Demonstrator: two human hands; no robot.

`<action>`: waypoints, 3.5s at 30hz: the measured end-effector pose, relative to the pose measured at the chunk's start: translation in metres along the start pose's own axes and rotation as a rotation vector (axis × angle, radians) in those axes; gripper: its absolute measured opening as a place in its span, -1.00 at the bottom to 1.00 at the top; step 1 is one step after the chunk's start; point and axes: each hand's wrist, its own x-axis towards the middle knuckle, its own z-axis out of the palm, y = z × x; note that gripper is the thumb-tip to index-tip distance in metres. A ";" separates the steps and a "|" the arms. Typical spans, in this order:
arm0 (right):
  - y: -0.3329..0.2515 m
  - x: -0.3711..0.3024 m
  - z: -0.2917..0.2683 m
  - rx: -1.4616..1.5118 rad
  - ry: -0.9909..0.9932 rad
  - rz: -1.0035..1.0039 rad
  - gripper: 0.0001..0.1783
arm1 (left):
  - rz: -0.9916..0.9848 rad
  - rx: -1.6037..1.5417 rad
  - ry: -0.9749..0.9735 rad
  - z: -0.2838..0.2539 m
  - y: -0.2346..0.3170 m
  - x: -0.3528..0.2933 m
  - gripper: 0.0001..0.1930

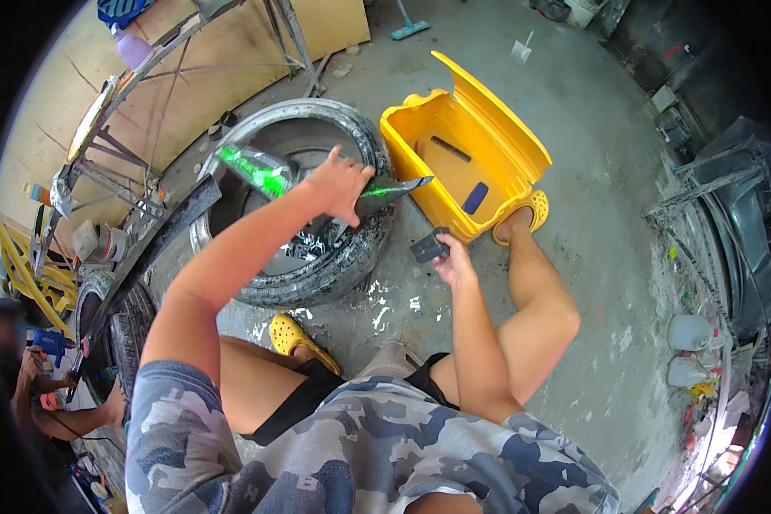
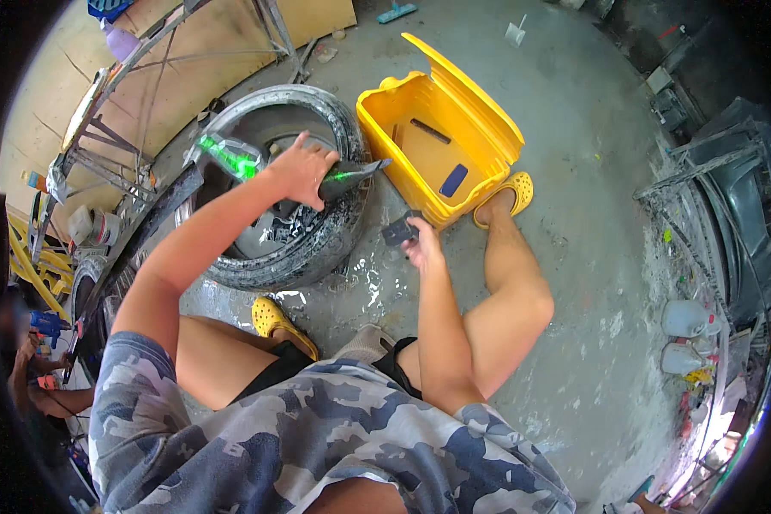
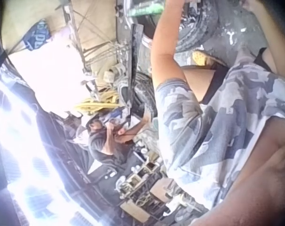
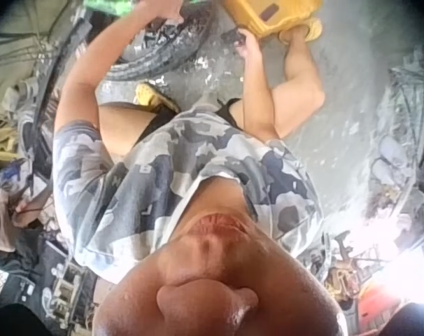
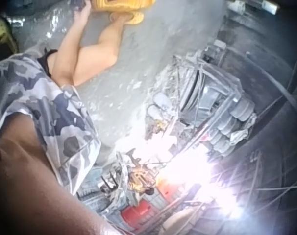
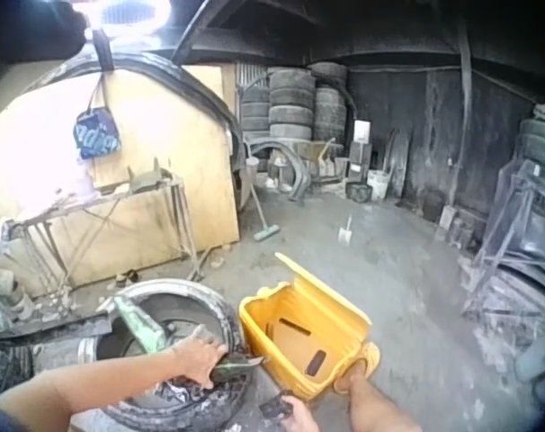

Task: Wet sand a painted motorcycle fairing part by hand using sandpaper and water.

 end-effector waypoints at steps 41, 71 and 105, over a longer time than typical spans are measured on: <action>0.066 -0.025 0.142 -2.070 -0.105 -1.426 -0.32 | -0.700 -0.602 -0.018 0.155 0.033 -0.035 0.06; 0.036 -0.005 0.158 -2.077 0.004 -1.550 -0.41 | -0.696 -0.654 0.024 0.136 0.038 -0.037 -0.11; 0.060 -0.016 0.153 -2.079 -0.119 -1.618 -0.45 | -0.740 -0.700 0.028 0.149 0.032 -0.039 -0.05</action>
